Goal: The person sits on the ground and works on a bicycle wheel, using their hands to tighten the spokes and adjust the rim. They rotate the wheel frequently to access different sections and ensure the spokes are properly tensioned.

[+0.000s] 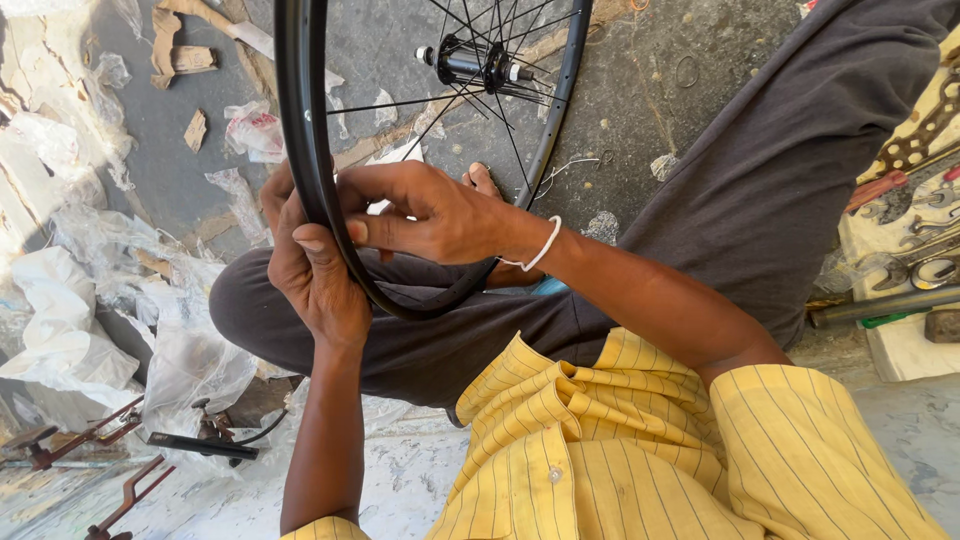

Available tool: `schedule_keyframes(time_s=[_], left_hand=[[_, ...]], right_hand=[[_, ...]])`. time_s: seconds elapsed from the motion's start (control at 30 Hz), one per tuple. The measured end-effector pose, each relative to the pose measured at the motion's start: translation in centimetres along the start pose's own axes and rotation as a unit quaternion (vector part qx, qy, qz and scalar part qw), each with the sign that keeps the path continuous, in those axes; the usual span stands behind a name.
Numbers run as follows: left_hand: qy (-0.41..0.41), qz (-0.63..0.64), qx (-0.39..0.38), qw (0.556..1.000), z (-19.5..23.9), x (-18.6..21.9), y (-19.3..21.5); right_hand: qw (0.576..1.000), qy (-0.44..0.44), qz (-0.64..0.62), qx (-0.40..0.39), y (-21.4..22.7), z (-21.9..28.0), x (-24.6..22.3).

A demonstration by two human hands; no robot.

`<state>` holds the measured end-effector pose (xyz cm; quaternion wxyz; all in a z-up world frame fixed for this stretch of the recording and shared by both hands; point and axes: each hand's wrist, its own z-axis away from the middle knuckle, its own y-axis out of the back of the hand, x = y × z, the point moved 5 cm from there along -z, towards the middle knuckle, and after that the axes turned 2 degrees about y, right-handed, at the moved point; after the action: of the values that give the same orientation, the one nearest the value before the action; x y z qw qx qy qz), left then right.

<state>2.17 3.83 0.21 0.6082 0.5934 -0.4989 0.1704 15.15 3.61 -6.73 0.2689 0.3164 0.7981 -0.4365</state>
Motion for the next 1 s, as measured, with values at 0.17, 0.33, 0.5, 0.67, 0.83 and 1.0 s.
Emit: schedule_keyframes(time_s=[0.17,0.33,0.5,0.67,0.83,1.0], left_hand=[[0.054,0.107,-0.010,0.993,-0.3,-0.2,-0.6],[0.011,0.098,-0.005,0.995,-0.2,-0.1,-0.9],[0.013,0.083,-0.001,0.996,-0.5,0.3,-0.9],[0.013,0.068,0.001,0.998,-0.5,0.1,-0.9],[0.046,0.078,0.014,0.996,-0.4,-0.5,-1.0],[0.022,0.056,0.000,0.998,0.0,-0.1,-0.7]], right_hand=[[0.999,-0.047,-0.017,0.008,0.4,0.1,0.0],[0.995,0.028,-0.098,0.013,0.5,0.4,-0.2],[0.998,-0.031,0.050,-0.002,0.0,0.3,0.9],[1.000,-0.014,-0.009,0.013,0.6,0.0,-0.1],[0.999,0.037,0.014,0.001,0.0,0.4,-0.6],[0.997,-0.043,0.057,-0.001,-0.1,0.2,0.8]])
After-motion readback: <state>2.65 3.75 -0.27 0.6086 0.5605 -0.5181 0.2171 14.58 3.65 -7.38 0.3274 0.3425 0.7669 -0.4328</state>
